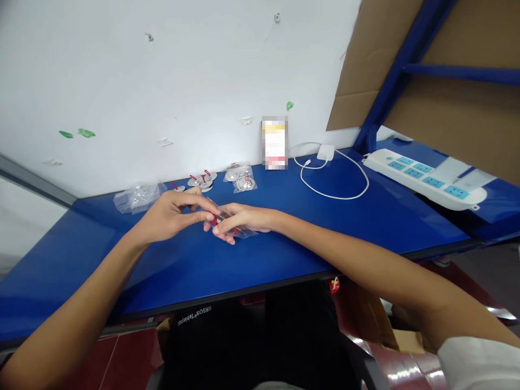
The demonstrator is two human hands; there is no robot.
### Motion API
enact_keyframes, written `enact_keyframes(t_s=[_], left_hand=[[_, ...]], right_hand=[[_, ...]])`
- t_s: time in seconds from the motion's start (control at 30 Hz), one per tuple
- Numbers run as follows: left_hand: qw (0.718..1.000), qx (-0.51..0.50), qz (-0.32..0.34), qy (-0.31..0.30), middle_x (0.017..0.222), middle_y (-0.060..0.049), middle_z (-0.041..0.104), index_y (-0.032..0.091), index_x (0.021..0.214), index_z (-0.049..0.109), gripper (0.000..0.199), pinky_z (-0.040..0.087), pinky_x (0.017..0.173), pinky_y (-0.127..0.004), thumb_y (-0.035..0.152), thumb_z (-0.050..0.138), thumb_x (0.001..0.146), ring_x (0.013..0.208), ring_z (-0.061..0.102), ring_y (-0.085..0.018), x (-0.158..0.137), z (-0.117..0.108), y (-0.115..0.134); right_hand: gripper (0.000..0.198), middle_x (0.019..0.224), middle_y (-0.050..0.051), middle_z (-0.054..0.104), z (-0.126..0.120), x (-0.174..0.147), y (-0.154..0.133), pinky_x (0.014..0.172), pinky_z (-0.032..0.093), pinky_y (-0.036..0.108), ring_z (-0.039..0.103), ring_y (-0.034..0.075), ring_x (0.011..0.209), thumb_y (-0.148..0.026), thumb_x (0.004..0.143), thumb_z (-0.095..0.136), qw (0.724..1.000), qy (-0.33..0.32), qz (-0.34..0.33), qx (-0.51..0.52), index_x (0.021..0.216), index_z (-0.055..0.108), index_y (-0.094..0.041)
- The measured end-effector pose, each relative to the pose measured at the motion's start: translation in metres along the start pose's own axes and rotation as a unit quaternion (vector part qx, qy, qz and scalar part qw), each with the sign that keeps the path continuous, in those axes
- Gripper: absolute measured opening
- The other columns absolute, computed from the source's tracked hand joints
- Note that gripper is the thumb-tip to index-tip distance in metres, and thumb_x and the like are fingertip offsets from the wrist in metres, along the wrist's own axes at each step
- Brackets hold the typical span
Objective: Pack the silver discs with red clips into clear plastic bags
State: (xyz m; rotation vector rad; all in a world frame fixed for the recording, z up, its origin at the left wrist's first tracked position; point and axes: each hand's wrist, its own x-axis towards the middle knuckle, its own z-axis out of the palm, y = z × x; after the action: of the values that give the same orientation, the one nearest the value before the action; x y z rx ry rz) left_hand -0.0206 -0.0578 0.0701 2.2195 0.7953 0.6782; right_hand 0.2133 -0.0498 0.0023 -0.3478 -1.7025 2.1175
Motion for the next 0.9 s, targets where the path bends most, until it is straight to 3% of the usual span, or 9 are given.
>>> enact_keyframes(t_s=[0.2, 0.4, 0.6, 0.77, 0.83, 0.9], left_hand=[[0.998, 0.050, 0.025, -0.009, 0.086, -0.005, 0.083, 0.037, 0.109, 0.090, 0.016, 0.061, 0.077, -0.043, 0.044, 0.078, 0.101, 0.081, 0.074, -0.027, -0.001, 0.002, -0.009], [0.995, 0.068, 0.078, 0.016, 0.096, -0.006, 0.085, 0.036, 0.118, 0.089, 0.024, 0.058, 0.089, -0.046, 0.038, 0.067, 0.109, 0.089, 0.073, -0.026, 0.000, 0.006, -0.009], [0.980, 0.062, 0.103, 0.159, 0.107, -0.006, 0.084, 0.029, 0.113, 0.087, 0.021, 0.054, 0.096, -0.044, 0.028, 0.068, 0.106, 0.100, 0.072, -0.024, 0.000, 0.000, -0.008], [0.970, -0.037, -0.003, 0.241, 0.125, -0.009, 0.077, 0.023, 0.130, 0.075, 0.034, 0.056, 0.092, -0.038, 0.036, 0.079, 0.099, 0.107, 0.070, -0.023, 0.004, 0.009, -0.027], [0.965, -0.139, -0.080, 0.209, 0.125, -0.010, 0.075, 0.021, 0.125, 0.073, 0.039, 0.059, 0.087, -0.036, 0.040, 0.085, 0.094, 0.105, 0.072, -0.023, 0.007, 0.020, -0.033], [0.947, -0.263, -0.138, 0.124, 0.124, -0.012, 0.075, 0.019, 0.122, 0.073, 0.038, 0.062, 0.092, -0.040, 0.043, 0.083, 0.096, 0.112, 0.074, -0.026, 0.008, 0.031, -0.035]], right_hand=[[0.031, 0.082, 0.000, 0.064, -0.002, 0.002, 0.003, 0.062, 0.053, 0.030, 0.062, 0.015, 0.067, -0.032, 0.094, 0.079, 1.000, -0.007, -0.011, -0.001, 0.116, 0.068, -0.013], [0.025, 0.077, -0.001, 0.064, -0.006, 0.002, 0.000, 0.063, 0.053, 0.030, 0.059, 0.015, 0.064, -0.031, 0.095, 0.076, 0.999, 0.018, -0.037, -0.008, 0.112, 0.069, -0.014], [0.027, 0.078, 0.000, 0.067, -0.007, -0.004, -0.013, 0.071, 0.057, 0.032, 0.064, 0.016, 0.070, -0.034, 0.091, 0.078, 0.992, 0.080, -0.094, -0.012, 0.111, 0.069, -0.018], [0.038, 0.087, 0.002, 0.075, -0.005, -0.006, -0.022, 0.095, 0.061, 0.045, 0.071, 0.022, 0.085, -0.038, 0.085, 0.084, 0.969, 0.193, -0.155, 0.021, 0.115, 0.065, -0.022], [0.041, 0.087, 0.004, 0.078, -0.005, -0.006, -0.022, 0.092, 0.060, 0.043, 0.073, 0.024, 0.088, -0.039, 0.085, 0.084, 0.961, 0.226, -0.159, 0.017, 0.115, 0.063, -0.023], [0.040, 0.086, 0.004, 0.078, -0.006, -0.006, -0.021, 0.084, 0.059, 0.039, 0.072, 0.024, 0.086, -0.040, 0.085, 0.084, 0.955, 0.250, -0.161, 0.007, 0.114, 0.062, -0.023]])
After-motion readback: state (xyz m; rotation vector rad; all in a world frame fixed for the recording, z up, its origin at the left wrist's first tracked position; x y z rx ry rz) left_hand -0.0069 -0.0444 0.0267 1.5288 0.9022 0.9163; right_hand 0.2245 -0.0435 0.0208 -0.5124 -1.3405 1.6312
